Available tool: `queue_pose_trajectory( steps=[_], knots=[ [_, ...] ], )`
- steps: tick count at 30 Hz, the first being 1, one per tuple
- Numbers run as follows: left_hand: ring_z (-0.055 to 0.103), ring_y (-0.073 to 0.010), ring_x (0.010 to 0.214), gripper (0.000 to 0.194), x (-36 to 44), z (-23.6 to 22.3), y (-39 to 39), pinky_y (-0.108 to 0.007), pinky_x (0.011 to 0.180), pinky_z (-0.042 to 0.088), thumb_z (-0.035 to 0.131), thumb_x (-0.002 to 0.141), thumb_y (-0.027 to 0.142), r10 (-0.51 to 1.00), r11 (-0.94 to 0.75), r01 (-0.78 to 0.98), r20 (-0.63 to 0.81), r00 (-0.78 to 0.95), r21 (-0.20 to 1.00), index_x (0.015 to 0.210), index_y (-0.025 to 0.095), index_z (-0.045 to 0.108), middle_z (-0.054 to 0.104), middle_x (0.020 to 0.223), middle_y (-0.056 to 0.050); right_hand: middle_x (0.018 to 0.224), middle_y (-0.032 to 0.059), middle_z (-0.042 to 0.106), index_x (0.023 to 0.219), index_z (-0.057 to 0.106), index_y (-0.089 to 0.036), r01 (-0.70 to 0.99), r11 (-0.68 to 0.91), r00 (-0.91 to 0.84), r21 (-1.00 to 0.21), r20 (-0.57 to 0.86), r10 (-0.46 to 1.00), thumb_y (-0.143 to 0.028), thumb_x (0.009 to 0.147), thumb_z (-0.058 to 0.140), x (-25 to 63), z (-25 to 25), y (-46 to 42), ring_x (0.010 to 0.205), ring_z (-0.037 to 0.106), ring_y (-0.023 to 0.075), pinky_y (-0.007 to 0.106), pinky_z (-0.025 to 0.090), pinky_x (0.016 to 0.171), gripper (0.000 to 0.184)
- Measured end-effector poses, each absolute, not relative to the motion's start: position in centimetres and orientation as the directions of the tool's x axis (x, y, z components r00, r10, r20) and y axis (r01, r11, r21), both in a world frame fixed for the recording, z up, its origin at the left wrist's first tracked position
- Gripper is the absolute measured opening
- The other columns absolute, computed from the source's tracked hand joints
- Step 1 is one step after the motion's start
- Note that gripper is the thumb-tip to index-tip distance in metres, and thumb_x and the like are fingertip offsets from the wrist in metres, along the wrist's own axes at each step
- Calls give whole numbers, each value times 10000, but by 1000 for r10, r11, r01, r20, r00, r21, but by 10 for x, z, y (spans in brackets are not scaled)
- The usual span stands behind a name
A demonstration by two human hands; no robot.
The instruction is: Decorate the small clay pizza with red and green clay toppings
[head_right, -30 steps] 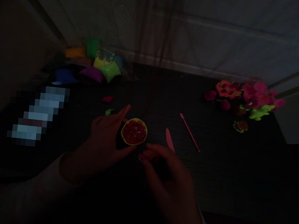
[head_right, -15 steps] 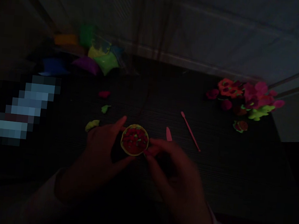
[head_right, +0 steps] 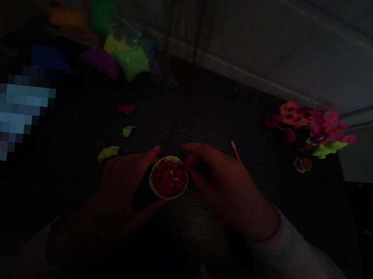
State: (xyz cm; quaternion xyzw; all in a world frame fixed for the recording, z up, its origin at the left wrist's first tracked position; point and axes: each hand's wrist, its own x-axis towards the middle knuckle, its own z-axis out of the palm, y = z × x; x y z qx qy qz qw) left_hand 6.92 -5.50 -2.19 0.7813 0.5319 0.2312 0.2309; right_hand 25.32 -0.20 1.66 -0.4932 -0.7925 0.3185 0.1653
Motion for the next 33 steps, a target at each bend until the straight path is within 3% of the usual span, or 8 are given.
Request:
queue_pose_trajectory(
  steps=[13, 20, 26, 33],
  knots=[
    [443, -262, 1065, 708, 70, -22, -54, -423, 894, 285, 582, 722, 309, 944, -307, 700, 115, 308, 645, 1306, 190, 200, 521, 1150, -89, 822, -17, 653, 1060, 540, -260, 680, 461, -603, -570, -76, 795, -178, 758, 507, 247, 20, 10, 711, 609, 139, 263, 482, 664, 314],
    [446, -242, 1061, 689, 70, -23, -55, -422, 883, 312, 558, 745, 320, 940, -330, 718, 141, 311, 613, 1308, 181, 187, 510, 1170, -90, 899, 13, 653, 1064, 526, -184, 683, 567, -677, -460, -108, 728, -139, 794, 460, 244, 26, 11, 820, 611, 130, 241, 483, 724, 281],
    [454, -245, 1048, 702, 70, -23, -55, -420, 873, 313, 559, 744, 330, 936, -338, 720, 139, 322, 606, 1312, 177, 176, 513, 1164, -96, 894, 7, 649, 1077, 511, -194, 678, 621, -697, -394, -75, 713, -164, 806, 457, 242, 23, 10, 823, 607, 134, 244, 482, 706, 277],
    [440, -243, 1062, 702, 70, -23, -54, -408, 882, 298, 560, 745, 321, 934, -343, 715, 139, 330, 609, 1311, 169, 176, 497, 1183, -97, 964, 6, 625, 1075, 511, -204, 684, 596, -686, -420, -91, 722, -171, 783, 496, 249, 30, 11, 849, 594, 130, 235, 471, 736, 294]
  ],
)
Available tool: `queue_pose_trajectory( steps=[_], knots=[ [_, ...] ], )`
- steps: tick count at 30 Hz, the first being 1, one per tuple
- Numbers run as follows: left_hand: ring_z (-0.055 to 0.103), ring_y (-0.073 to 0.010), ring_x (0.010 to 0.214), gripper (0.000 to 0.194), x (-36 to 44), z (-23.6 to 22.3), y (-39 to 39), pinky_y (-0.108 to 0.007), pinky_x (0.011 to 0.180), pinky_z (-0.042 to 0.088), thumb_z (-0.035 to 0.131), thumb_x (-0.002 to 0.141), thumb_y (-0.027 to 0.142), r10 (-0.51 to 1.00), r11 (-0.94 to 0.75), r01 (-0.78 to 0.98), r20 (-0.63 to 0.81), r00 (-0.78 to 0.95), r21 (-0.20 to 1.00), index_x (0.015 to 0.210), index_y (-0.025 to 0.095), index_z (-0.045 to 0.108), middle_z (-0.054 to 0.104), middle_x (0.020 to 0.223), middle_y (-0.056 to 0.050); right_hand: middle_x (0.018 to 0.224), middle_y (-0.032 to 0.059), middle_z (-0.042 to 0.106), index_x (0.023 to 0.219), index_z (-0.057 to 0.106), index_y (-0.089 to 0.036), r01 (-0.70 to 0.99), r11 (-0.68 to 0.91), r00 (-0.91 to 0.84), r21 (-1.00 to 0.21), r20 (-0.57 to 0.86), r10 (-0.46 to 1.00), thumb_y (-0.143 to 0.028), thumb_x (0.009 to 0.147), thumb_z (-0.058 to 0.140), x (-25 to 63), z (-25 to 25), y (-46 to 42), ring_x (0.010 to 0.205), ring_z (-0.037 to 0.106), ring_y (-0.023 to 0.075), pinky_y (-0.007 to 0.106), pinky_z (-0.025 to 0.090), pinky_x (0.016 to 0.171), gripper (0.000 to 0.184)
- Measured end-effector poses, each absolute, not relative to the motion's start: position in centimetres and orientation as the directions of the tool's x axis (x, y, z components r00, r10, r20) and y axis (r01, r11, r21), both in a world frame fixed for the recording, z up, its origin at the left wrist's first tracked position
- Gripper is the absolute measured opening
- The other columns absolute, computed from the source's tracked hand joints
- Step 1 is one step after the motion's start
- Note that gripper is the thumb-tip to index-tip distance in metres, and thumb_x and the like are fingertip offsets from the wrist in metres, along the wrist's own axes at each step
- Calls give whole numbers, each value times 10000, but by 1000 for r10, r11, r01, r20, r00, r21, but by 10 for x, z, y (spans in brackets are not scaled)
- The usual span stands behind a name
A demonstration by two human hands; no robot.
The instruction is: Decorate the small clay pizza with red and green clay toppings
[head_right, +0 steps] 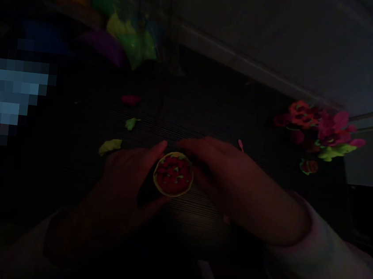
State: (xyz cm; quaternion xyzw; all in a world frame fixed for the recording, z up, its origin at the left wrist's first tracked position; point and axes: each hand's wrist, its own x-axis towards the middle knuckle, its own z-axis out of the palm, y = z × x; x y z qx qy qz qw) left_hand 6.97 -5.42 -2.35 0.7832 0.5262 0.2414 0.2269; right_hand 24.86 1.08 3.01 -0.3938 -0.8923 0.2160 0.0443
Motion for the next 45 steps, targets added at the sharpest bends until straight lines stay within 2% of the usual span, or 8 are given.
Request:
queue_pose_trajectory(
  steps=[5, 11, 19, 27, 31, 34, 39, 45],
  knots=[
    [440, -238, 1058, 715, 69, -22, -54, -399, 887, 287, 578, 732, 306, 936, -337, 718, 134, 326, 609, 1311, 179, 178, 496, 1181, -88, 951, 10, 632, 1055, 526, -200, 761, 482, -576, -434, -112, 810, -206, 781, 515, 259, 31, 9, 815, 603, 136, 243, 478, 696, 275],
    [428, -232, 1067, 710, 70, -23, -55, -395, 890, 287, 578, 734, 306, 933, -349, 724, 144, 331, 595, 1306, 160, 185, 483, 1201, -100, 868, 26, 609, 932, 581, -175, 671, 574, -683, -469, -90, 725, -211, 793, 517, 253, 26, 10, 817, 575, 134, 256, 464, 731, 157],
    [432, -235, 1067, 712, 70, -23, -55, -407, 890, 295, 581, 732, 305, 937, -335, 727, 131, 324, 600, 1307, 171, 183, 481, 1212, -101, 854, 37, 608, 836, 584, -187, 671, 586, -688, -455, -86, 721, -199, 807, 489, 251, 24, 11, 822, 581, 158, 290, 468, 719, 100],
    [437, -244, 1078, 740, 69, -23, -55, -418, 896, 315, 601, 720, 317, 935, -345, 717, 154, 320, 606, 1309, 172, 177, 484, 1203, -101, 840, 7, 608, 872, 579, -215, 690, 472, -606, -549, -83, 791, -232, 792, 519, 248, 37, -10, 767, 579, 125, 246, 473, 680, 101],
    [428, -251, 1101, 741, 65, -25, -55, -420, 906, 336, 600, 723, 309, 927, -360, 675, 165, 337, 644, 1309, 182, 164, 491, 1196, -94, 894, 11, 616, 905, 575, -225, 676, 447, -616, -586, -116, 779, -182, 797, 505, 236, 35, -27, 836, 571, 138, 298, 450, 769, 136],
    [424, -231, 1117, 718, 62, -25, -56, -401, 931, 343, 574, 742, 255, 927, -351, 626, 164, 338, 696, 1313, 192, 144, 489, 1205, -81, 901, 11, 621, 912, 570, -231, 689, 423, -587, -588, -111, 802, -165, 793, 508, 230, 29, -34, 839, 574, 147, 346, 417, 835, 149],
    [459, -207, 1093, 682, 60, -24, -57, -397, 931, 371, 496, 749, 118, 935, -325, 585, 160, 317, 743, 1317, 220, 134, 518, 1173, -56, 862, 8, 634, 887, 569, -230, 709, 430, -548, -559, -52, 835, -181, 784, 522, 226, 19, -38, 808, 586, 161, 369, 418, 819, 123],
    [468, -206, 1089, 606, 60, -23, -56, -392, 920, 396, 465, 774, 139, 932, -331, 588, 158, 326, 738, 1303, 191, 174, 531, 1165, -69, 859, 17, 632, 868, 571, -218, 736, 417, -523, -533, -56, 851, -207, 788, 517, 222, 16, -38, 809, 582, 171, 366, 428, 787, 97]
  ],
)
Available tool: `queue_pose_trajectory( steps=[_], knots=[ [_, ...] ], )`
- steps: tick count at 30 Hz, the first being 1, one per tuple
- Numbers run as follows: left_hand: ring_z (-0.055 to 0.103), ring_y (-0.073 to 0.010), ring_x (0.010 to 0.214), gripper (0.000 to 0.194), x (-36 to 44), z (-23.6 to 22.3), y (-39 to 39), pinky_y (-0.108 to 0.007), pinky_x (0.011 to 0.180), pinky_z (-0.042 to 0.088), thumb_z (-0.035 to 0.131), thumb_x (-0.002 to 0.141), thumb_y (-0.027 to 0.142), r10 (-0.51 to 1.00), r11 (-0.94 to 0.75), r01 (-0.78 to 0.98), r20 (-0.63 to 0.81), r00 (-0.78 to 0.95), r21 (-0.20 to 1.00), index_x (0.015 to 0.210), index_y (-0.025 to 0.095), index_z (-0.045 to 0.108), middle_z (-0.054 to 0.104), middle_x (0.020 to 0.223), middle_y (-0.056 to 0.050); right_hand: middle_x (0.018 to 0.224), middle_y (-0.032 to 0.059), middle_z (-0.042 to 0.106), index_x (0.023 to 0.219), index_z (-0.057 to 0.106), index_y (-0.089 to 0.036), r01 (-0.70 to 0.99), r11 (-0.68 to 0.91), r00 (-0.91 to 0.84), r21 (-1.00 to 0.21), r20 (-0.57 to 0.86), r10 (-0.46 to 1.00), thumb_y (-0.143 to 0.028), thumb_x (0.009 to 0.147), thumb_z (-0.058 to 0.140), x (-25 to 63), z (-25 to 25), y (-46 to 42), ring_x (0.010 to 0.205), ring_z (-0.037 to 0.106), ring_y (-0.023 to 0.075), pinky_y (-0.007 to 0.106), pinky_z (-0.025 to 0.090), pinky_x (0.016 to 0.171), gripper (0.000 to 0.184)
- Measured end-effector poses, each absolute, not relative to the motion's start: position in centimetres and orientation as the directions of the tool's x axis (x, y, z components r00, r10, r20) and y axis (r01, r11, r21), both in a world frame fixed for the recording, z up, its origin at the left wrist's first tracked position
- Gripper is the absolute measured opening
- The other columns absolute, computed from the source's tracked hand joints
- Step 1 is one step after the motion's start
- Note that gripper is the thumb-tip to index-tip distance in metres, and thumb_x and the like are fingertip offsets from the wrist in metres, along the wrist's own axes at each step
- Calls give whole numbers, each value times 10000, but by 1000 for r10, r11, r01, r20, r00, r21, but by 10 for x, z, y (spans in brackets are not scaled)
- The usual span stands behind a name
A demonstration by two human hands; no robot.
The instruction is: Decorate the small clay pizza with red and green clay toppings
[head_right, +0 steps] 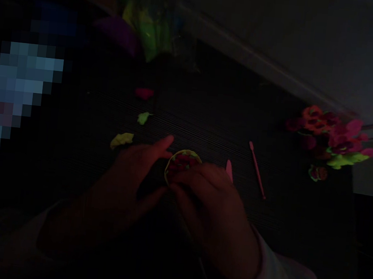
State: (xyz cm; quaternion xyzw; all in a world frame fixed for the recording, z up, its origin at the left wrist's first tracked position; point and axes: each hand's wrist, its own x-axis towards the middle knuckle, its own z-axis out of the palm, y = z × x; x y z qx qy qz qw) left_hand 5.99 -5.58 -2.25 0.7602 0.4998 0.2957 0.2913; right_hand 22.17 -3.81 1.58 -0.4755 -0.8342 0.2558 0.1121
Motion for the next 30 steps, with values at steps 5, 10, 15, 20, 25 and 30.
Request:
queue_pose_trajectory(
  steps=[5, 10, 15, 20, 25, 30],
  knots=[
    [485, -202, 1071, 565, 60, -22, -56, -373, 908, 411, 455, 790, 151, 931, -340, 601, 168, 325, 723, 1297, 158, 208, 527, 1175, -88, 864, 20, 627, 864, 575, -218, 757, 434, -533, -488, -76, 843, -212, 790, 507, 220, 16, -38, 809, 580, 188, 404, 412, 789, 100],
    [494, -209, 1062, 541, 60, -20, -56, -385, 889, 424, 452, 792, 160, 930, -343, 592, 176, 322, 729, 1288, 156, 236, 542, 1160, -88, 868, 23, 620, 881, 564, -221, 763, 454, -536, -461, -57, 843, -217, 786, 510, 219, 16, -39, 809, 575, 193, 404, 416, 776, 110],
    [493, -209, 1060, 541, 60, -21, -55, -384, 891, 416, 440, 795, 155, 927, -347, 596, 171, 333, 724, 1294, 145, 230, 541, 1162, -93, 871, 35, 617, 891, 567, -214, 764, 479, -557, -433, -66, 828, -204, 799, 482, 217, 15, -38, 797, 572, 200, 406, 426, 740, 126],
    [504, -211, 1046, 551, 61, -23, -55, -393, 879, 420, 446, 788, 158, 932, -338, 573, 180, 315, 746, 1296, 184, 234, 556, 1144, -73, 879, 35, 618, 887, 569, -231, 792, 473, -538, -387, -75, 840, -224, 802, 473, 216, 15, -40, 777, 570, 230, 550, 356, 803, 128],
    [494, -201, 1053, 549, 60, -23, -56, -380, 890, 404, 437, 794, 148, 927, -347, 586, 175, 331, 732, 1297, 165, 218, 539, 1165, -80, 868, 51, 621, 890, 575, -210, 790, 499, -550, -357, -53, 834, -219, 808, 463, 216, 13, -40, 772, 572, 232, 528, 375, 787, 139],
    [474, -197, 1066, 543, 60, -22, -55, -378, 895, 394, 431, 802, 152, 925, -349, 593, 167, 341, 726, 1297, 164, 208, 525, 1174, -74, 868, 57, 622, 905, 573, -199, 783, 520, -561, -340, -25, 828, -207, 808, 463, 215, 11, -42, 770, 579, 221, 464, 411, 762, 147]
  ],
)
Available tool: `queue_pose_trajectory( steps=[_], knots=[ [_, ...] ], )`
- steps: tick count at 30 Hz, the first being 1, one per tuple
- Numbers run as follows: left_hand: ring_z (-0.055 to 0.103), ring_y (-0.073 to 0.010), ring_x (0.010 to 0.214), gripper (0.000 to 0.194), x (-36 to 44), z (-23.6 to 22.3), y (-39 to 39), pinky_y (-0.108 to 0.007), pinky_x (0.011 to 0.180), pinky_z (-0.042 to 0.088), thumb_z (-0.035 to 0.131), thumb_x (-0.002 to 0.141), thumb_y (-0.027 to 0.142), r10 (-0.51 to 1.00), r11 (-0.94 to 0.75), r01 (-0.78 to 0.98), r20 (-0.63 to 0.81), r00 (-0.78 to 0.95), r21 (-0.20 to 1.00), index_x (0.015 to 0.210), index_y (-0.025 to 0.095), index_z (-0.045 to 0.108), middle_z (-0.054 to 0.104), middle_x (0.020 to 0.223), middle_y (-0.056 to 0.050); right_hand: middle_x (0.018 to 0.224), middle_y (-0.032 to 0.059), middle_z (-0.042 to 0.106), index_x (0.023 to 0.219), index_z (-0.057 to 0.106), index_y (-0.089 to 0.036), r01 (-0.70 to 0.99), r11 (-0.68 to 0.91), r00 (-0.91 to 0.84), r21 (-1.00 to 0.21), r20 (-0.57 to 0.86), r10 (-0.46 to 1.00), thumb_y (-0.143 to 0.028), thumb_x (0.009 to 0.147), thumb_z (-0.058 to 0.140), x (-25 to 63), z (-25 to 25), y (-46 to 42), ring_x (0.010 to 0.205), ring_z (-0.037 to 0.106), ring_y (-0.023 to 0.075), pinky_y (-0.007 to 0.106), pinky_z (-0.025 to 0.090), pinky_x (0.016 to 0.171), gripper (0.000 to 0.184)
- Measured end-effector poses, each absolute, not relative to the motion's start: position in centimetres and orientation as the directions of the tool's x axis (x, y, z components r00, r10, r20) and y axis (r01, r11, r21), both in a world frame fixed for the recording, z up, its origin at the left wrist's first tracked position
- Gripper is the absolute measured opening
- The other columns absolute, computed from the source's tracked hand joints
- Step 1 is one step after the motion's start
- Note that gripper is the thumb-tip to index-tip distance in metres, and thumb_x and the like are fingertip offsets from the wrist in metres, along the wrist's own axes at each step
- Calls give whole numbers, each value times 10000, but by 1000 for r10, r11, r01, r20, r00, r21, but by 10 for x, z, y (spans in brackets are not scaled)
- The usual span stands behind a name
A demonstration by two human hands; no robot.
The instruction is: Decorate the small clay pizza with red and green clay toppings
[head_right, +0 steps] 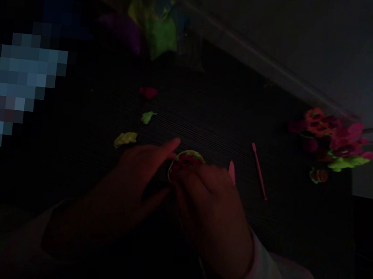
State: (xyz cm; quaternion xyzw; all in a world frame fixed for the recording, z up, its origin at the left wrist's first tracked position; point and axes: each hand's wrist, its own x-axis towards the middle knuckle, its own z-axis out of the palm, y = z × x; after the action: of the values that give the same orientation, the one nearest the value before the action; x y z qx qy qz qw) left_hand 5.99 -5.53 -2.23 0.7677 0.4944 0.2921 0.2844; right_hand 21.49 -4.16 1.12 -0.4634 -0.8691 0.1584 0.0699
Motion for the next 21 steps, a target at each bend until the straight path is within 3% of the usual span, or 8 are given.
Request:
queue_pose_trajectory(
  steps=[6, 12, 21],
  knots=[
    [441, -181, 1059, 480, 55, -22, -58, -358, 905, 381, 453, 778, 107, 926, -350, 599, 169, 337, 720, 1238, 159, 327, 498, 1153, -63, 901, 37, 619, 990, 530, -217, 788, 437, -491, -434, -15, 871, -228, 788, 509, 227, 21, -47, 826, 578, 199, 441, 380, 877, 203],
    [451, -169, 948, 258, 47, -21, -61, -342, 836, 407, 473, 790, 116, 914, -398, 631, 233, 331, 665, 1025, 194, 545, 514, 985, -44, 848, 12, 597, 938, 544, -252, 824, 274, -332, -497, -30, 943, -216, 799, 498, 241, 26, -67, 760, 573, 145, 257, 476, 641, 150],
    [455, -185, 859, 303, 48, -20, -58, -374, 769, 433, 481, 765, 103, 889, -457, 682, 265, 374, 570, 1034, 205, 574, 505, 893, -46, 860, 59, 608, 965, 565, -177, 763, 298, -322, -573, 64, 945, -137, 781, 491, 226, 1, -89, 797, 568, 168, 309, 487, 666, 202]
  ],
)
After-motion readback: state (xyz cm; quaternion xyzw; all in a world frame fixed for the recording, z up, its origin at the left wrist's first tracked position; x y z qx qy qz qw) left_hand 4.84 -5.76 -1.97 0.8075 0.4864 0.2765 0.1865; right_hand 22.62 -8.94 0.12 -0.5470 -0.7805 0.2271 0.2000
